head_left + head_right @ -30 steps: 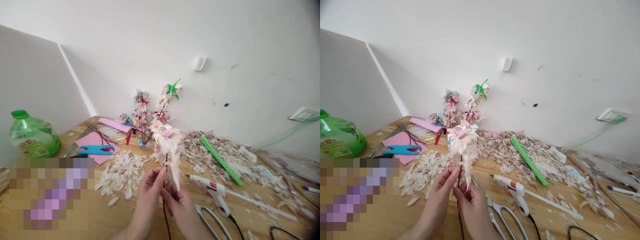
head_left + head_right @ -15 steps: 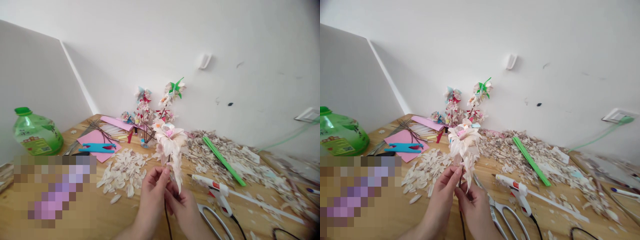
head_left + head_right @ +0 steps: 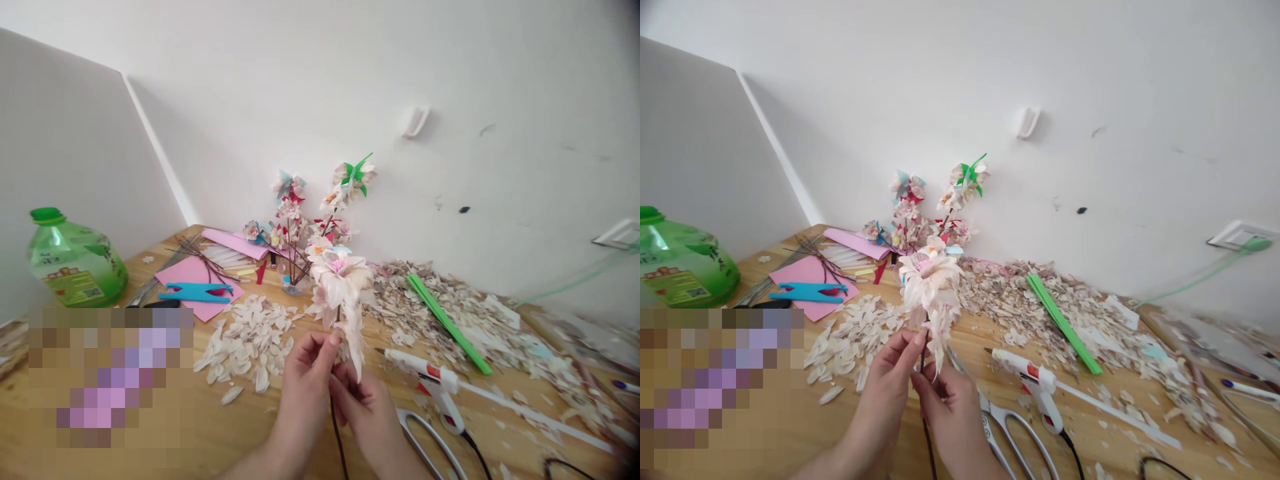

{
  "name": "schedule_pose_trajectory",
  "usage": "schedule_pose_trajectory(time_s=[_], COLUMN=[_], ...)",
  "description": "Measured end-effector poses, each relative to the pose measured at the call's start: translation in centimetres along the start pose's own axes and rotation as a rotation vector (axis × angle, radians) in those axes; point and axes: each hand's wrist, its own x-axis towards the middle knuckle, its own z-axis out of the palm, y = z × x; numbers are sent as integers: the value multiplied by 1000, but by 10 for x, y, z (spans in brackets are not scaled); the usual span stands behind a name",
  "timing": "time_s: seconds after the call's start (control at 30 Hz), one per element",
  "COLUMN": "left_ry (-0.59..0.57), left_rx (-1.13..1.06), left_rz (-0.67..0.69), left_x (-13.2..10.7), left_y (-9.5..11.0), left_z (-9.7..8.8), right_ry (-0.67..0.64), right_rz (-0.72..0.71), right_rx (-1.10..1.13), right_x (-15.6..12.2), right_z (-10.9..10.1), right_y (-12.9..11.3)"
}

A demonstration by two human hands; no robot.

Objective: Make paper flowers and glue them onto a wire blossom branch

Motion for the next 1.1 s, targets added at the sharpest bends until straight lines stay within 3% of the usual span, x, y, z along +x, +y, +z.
schedule_pose_trajectory(time_s=[1.1], left_ry=[62], left_rx=[32], left_rz=[50], left_x=[5], left_y=[3], left_z=[-1], right_ry=[47], right_rz=[-148], right_rx=[-241], right_x=[-3], right_z=[-2], right_y=[1])
